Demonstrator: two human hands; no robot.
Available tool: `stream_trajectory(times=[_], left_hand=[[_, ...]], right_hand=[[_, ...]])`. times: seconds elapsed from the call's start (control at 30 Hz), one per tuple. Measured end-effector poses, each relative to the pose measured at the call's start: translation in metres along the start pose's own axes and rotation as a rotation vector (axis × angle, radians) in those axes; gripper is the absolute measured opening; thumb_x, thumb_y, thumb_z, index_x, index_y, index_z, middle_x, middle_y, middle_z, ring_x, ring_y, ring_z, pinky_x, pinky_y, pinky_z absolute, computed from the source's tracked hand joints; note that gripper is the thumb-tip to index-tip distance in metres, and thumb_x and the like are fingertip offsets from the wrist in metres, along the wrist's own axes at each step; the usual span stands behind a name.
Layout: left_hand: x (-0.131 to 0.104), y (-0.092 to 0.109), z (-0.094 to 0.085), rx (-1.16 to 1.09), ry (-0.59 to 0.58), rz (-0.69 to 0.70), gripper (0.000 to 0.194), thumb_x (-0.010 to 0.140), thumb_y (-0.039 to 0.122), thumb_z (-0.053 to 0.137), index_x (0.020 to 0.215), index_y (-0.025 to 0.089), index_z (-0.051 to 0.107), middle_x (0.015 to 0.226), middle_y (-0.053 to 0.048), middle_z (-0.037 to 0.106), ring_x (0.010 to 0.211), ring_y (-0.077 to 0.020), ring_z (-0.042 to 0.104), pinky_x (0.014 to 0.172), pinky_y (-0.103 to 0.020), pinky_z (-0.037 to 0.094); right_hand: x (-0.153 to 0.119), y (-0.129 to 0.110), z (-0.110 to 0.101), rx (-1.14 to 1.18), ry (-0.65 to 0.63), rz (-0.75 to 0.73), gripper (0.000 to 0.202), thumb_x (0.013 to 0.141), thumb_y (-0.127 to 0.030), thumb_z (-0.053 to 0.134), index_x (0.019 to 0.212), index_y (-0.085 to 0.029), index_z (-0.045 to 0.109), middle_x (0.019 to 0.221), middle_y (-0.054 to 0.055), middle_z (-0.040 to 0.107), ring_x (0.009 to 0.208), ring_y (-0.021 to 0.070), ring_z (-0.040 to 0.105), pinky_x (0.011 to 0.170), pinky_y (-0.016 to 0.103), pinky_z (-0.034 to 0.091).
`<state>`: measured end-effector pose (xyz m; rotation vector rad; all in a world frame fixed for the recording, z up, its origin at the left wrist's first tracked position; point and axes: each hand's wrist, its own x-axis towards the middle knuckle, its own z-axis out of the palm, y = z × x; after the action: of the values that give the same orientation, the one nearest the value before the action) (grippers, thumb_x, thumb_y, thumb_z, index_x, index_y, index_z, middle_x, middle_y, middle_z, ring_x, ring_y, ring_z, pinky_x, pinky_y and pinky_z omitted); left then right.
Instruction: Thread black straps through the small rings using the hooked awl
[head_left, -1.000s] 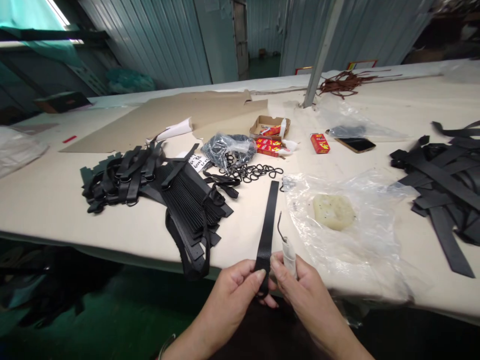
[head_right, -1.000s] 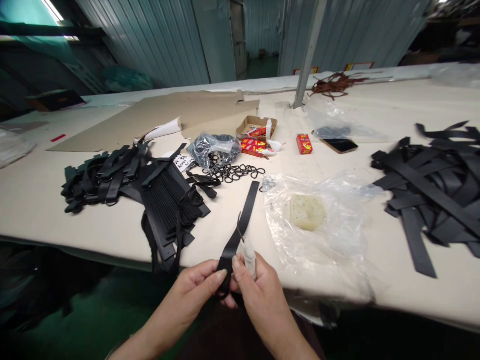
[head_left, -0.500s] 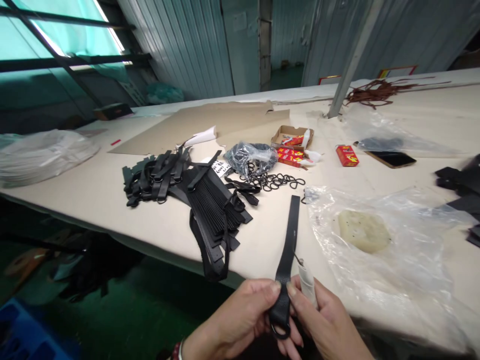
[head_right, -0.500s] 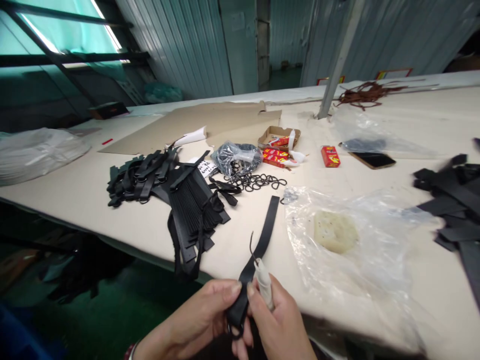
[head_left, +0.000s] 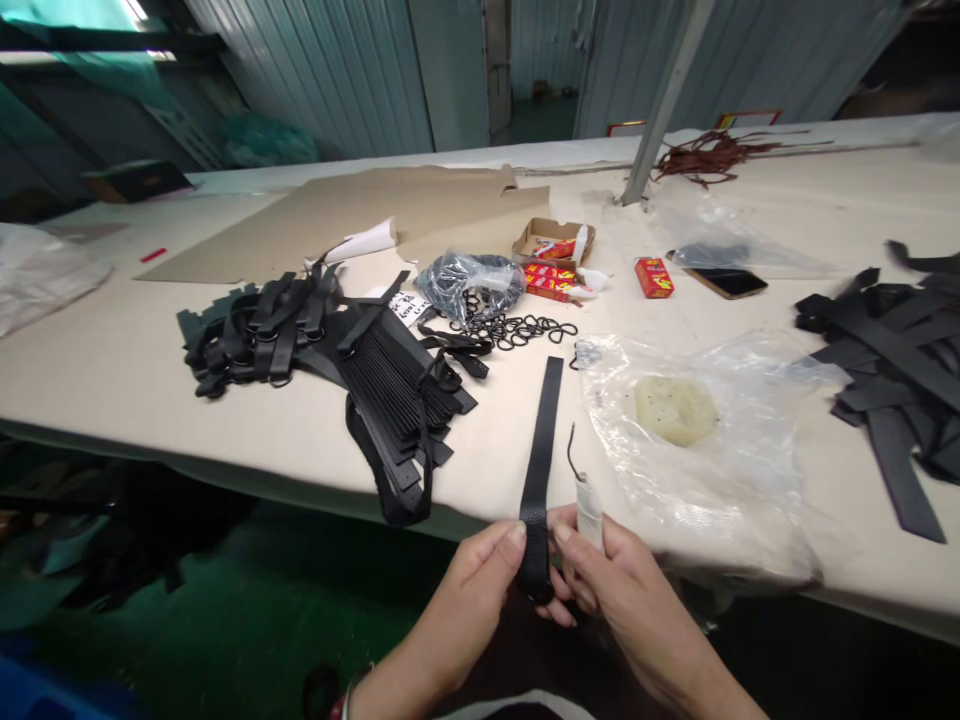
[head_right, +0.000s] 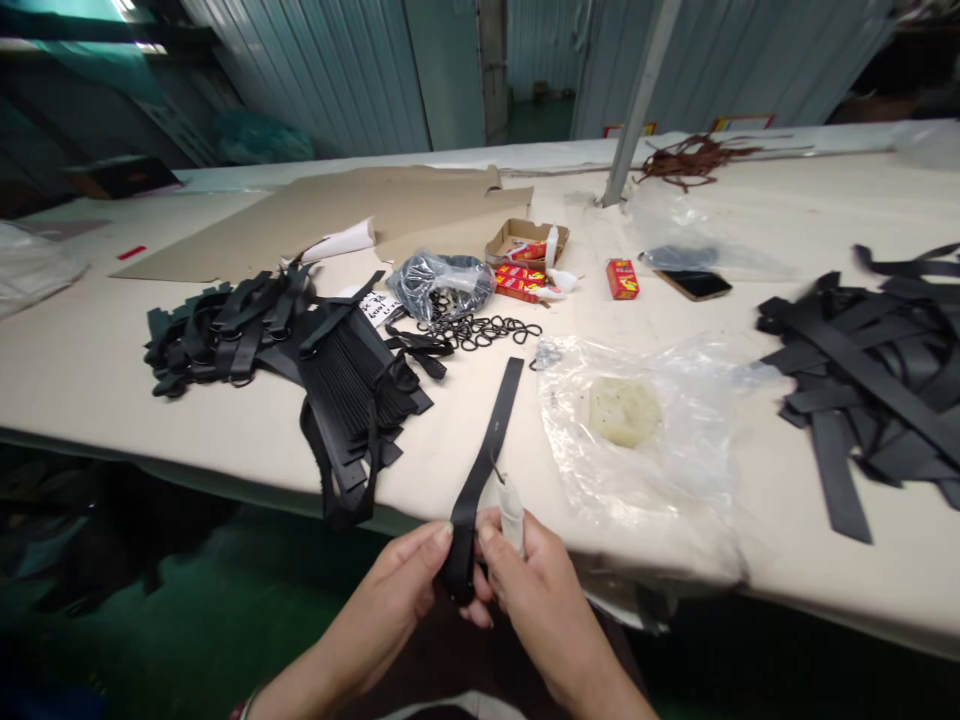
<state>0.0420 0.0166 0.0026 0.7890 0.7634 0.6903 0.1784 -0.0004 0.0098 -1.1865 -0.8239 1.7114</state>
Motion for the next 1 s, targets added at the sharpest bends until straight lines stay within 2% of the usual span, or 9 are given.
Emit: stream_trajectory(times=[0.17,0.4,0.7,1.0], left_hand=[[-0.005,-0.001,-0.002,0.009,-0.048,-0.021,0.034,0.093,0.03,0.035,0.101,0.011,0.063,0.083,-0.01,0.067,0.072,-0.0198,0.062,0.073,-0.035,0.046],[-0.009,-0.003,0.001,0.181,-0.084,-0.111,0.032,0.092,0.028,0.037,0.1,0.012,0.064,0.089,-0.009,0.066,0.081,-0.0212,0.061,0.079,-0.034,0.043],[-0.008,-0.01,0.009,0.275,-0.119,-0.138,0.036,0.087,0.041,0.046,0.091,0.01,0.065,0.083,-0.009,0.065,0.074,-0.0195,0.06,0.071,-0.029,0.045],[-0.006,-0.015,0.009,0.29,-0.097,-0.112,0.035,0.086,0.041,0.046,0.079,0.011,0.063,0.069,-0.006,0.064,0.065,-0.0179,0.059,0.064,-0.027,0.046]], right_hand=[[-0.009,0.002,-0.001,0.031,0.039,-0.003,0.033,0.084,-0.047,0.053,0.073,-0.017,0.043,0.052,-0.007,0.04,0.045,0.0084,0.044,0.048,0.022,0.037],[-0.022,0.009,-0.011,-0.024,0.087,0.009,0.032,0.082,-0.046,0.055,0.075,-0.016,0.048,0.058,-0.004,0.046,0.052,0.0108,0.051,0.051,0.022,0.039],[-0.032,0.023,-0.022,-0.086,0.135,0.03,0.032,0.081,-0.048,0.055,0.081,-0.016,0.049,0.059,-0.003,0.051,0.053,0.0142,0.055,0.054,0.027,0.043],[-0.028,0.037,-0.016,-0.069,0.155,0.021,0.03,0.08,-0.044,0.058,0.075,-0.019,0.043,0.055,-0.006,0.046,0.047,0.0121,0.052,0.049,0.025,0.043]])
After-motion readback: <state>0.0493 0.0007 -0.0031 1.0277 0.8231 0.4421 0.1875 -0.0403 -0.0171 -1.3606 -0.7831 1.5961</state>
